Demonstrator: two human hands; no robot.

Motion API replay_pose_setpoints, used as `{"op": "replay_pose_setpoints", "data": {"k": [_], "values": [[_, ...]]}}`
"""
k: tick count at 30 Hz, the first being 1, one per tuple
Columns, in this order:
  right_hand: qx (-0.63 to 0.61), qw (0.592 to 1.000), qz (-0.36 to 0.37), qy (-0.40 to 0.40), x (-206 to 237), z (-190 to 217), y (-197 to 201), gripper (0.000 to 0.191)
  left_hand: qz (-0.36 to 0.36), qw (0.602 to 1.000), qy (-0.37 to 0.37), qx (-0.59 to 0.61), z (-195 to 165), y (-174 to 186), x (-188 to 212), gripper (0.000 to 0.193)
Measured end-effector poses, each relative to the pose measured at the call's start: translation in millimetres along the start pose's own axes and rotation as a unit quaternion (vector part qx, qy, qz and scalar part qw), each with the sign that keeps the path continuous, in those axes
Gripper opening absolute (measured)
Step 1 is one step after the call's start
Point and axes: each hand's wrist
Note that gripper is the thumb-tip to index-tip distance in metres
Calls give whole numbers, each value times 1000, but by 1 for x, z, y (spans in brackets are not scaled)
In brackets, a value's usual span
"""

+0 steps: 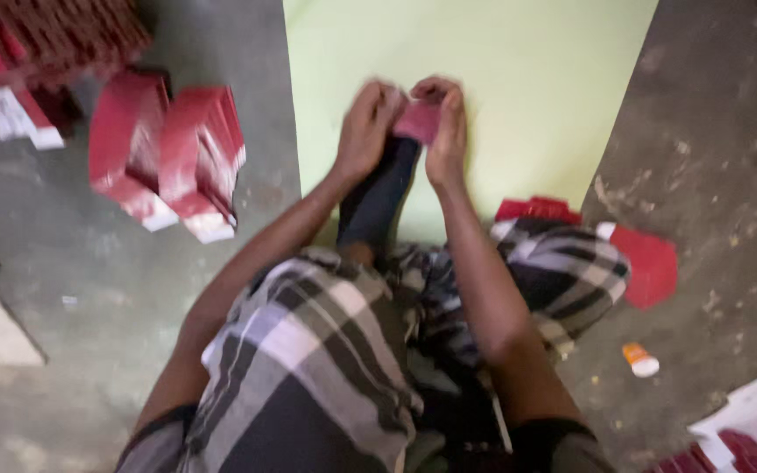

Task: The person sits on the floor and repeatedly folds small red paper packets by hand. They apply pressure to the folds, stack the finished packets, and continue the process with new packets from a nearby pile.

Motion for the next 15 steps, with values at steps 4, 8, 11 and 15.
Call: {"op": "replay_pose_setpoints", "data": {"k": [4, 8, 11, 15], "values": [[-175, 984, 13, -34, -5, -18, -10, 56, 2, 999, -5, -35, 4, -3, -4, 21], [-174, 983, 16, -54, -1, -18, -6, 68, 42, 993, -83, -67, -1, 2, 4, 26], [-195, 978, 64, -39, 3, -23, 1, 77, 143, 963, -147, -176, -8, 10, 12, 54], [-217, 973, 67, -40, 5, -14, -1, 80, 113, 958, -132, -227, -17, 16, 11, 48]]}}
Point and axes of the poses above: each hand's wrist, its own x-axis away from the middle knuckle, its own y-axis out of the back of the hand, z = x × y, and after that the axes turned 4 degrees about x, right-handed
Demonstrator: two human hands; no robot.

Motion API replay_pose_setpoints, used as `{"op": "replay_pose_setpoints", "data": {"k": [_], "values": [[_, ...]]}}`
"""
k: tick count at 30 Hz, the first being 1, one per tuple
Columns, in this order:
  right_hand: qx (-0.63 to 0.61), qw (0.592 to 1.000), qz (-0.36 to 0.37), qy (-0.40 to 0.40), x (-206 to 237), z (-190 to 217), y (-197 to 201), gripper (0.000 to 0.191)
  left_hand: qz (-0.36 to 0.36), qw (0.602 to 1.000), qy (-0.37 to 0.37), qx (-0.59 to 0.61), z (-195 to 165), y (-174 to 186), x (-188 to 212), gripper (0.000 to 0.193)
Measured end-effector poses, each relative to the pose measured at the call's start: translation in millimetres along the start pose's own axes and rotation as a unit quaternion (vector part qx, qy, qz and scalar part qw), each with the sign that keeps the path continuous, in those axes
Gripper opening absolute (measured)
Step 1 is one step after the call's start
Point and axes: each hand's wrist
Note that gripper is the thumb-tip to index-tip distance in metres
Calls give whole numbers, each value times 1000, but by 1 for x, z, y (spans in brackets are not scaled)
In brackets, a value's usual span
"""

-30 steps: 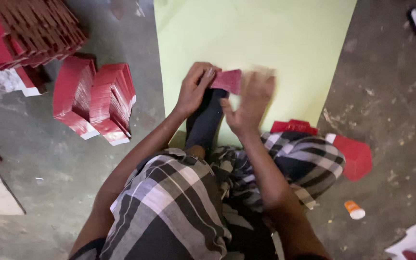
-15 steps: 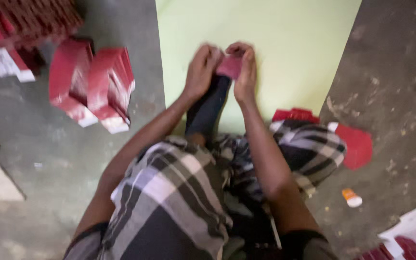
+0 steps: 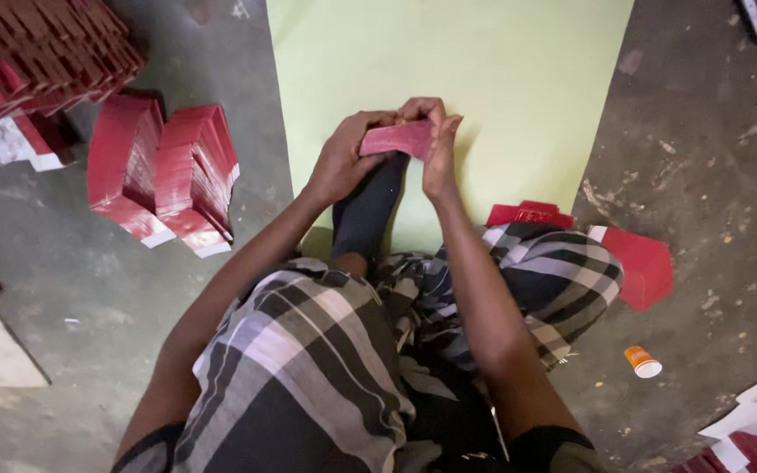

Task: The person sits on the floor and repeatedly folds small red paper packets by hand. They apply pressure to the folds, stack the finished packets, and continue the process with new packets from a nearby pile.

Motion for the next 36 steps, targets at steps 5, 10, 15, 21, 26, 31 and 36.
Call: {"op": "replay_pose_setpoints", "data": {"k": [5, 10, 15, 21, 26, 31, 36], "values": [[132, 991, -34, 0, -5, 6, 12, 86, 14, 967, 110, -228, -20, -11, -17, 46], [209, 938, -222, -165, -13, 19, 30, 90, 126, 973, 56, -187, -46, -36, -25, 45], [269, 944, -183, -53, 14, 60, -30, 78, -35, 982, 0, -185, -44, -18, -53, 45], [249, 957, -139, -54, 45, 116, -26, 67, -104, 979, 104, -143, -69, -14, -65, 43], [-5, 989, -143, -35, 37, 128, 17, 82, 45, 894, 236, 377, -99, -40, -34, 41], [245, 963, -98, 63, 45, 124, 15, 88, 198, 838, 281, 423, -88, -27, -29, 50], [547, 797, -141, 213, 46, 111, 30, 94, 198, 874, 266, 356, -88, -21, -39, 51]]}}
Point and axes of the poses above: each hand's wrist, its own x-axis away from the middle knuckle, its own y-axis out of the back of the hand, z = x × y, and after that the axes turned 4 degrees about x, right-handed
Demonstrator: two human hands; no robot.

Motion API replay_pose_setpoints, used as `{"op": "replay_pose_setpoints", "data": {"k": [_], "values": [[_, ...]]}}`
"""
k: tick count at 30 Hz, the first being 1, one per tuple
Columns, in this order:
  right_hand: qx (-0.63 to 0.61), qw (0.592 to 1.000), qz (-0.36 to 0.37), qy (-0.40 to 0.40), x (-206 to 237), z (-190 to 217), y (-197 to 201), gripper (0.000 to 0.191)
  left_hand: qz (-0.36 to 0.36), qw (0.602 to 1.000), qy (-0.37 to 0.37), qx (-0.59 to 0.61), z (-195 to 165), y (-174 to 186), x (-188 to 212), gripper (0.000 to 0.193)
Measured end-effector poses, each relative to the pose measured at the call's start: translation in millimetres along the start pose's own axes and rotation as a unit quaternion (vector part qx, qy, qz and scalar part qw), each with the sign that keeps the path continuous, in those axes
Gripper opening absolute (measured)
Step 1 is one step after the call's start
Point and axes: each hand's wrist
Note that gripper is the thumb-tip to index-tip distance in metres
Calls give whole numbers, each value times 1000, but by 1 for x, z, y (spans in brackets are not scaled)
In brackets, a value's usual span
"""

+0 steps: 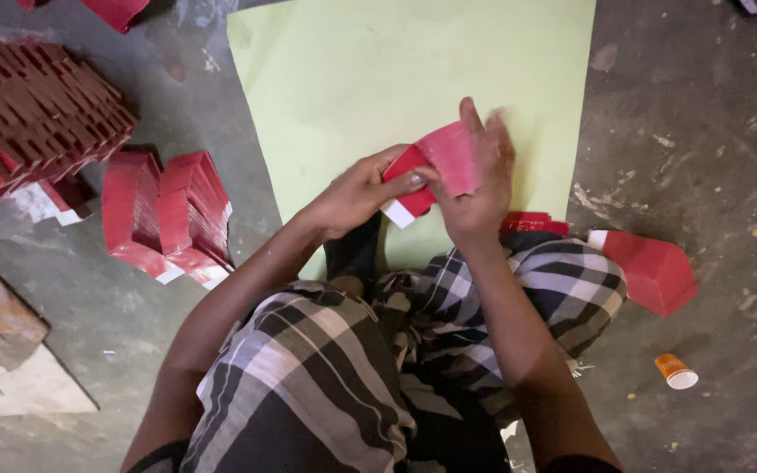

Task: The person sits on the floor and repeatedly folds small red paper packets by hand. They apply pressure to the folds, stack the finished packets, and continue the process with new packets from a nearby pile.

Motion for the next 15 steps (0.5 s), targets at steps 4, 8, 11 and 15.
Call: {"op": "replay_pose_setpoints", "data": {"k": [4, 8, 11, 15], "values": [[-531, 804, 55, -264, 9, -12, 0, 76, 20, 1000, -13, 16, -8, -8, 3, 51], [-228, 946, 77, -217, 11, -4, 3, 56, 17, 1000, 6, 12, -12, -4, 3, 57], [-30, 998, 23, -59, 3, 4, 4, 59, -51, 989, 66, -124, -12, 1, 1, 54], [-443, 817, 69, -363, -8, 6, 8, 35, -32, 999, -22, -32, -13, -1, 1, 51]]}}
Point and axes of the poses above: each hand's wrist, its own x-axis away from the middle knuckle, its own y-axis out of the back of the hand, z = x × y, and after that the axes turned 4 degrees about x, right-handed
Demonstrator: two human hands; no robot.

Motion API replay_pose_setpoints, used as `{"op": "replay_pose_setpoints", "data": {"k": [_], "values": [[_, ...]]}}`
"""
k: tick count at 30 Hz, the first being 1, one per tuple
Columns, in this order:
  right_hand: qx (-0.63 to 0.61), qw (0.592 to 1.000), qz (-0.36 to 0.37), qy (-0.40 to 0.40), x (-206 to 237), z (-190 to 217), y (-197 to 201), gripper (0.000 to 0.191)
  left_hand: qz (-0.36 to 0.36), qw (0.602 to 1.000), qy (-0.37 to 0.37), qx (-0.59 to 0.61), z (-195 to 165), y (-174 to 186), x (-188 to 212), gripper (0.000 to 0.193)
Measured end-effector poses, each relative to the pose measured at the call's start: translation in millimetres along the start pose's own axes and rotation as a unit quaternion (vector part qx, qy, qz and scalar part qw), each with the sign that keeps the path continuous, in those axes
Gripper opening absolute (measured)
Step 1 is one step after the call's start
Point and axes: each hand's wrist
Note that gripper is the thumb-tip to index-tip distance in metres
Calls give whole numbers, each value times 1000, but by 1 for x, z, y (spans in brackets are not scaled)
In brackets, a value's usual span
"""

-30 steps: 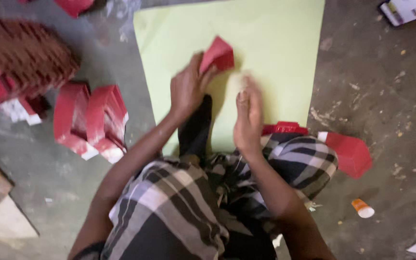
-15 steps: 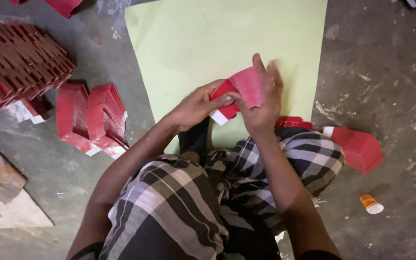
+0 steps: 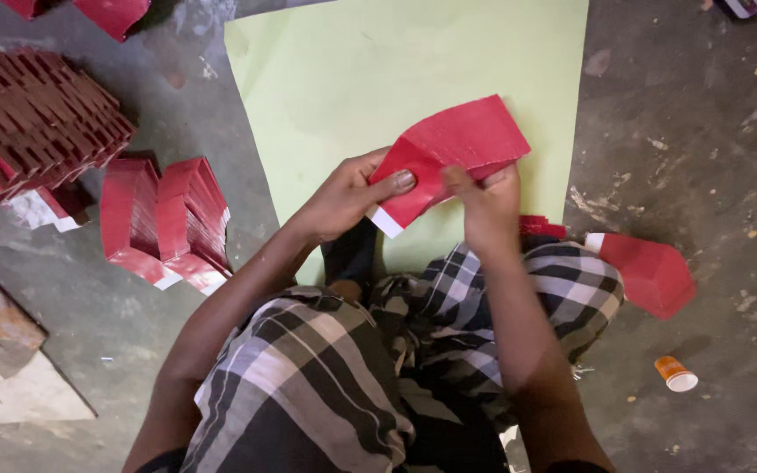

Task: The person sits on the floor and repeatedly folds small red paper packets by hand. They apply pressure to the folds, stack the finished packets, and continue the process with new packets from a nearby pile.

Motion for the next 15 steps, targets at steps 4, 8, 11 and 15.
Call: {"op": "replay_pose_setpoints", "data": {"k": [4, 8, 11, 15], "values": [[250, 964, -44, 78, 4, 3, 5, 12, -1, 999, 26, 20, 0, -3, -2, 47], [116, 988, -62, 84, 9, 11, 12, 14, -10, 1000, 29, 6, -2, -8, -12, 42], [43, 995, -85, 6, 11, 21, 21, 16, -5, 985, 57, -164, -17, -24, -20, 38], [78, 975, -161, 128, 16, 27, 48, 19, 49, 989, -3, -137, -58, -67, -38, 36]]}}
Point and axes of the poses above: each hand's wrist, its own x-axis away from the middle knuckle, its own y-axis out of the back of the hand, z = x × y, and after that the axes turned 4 degrees about x, right-handed
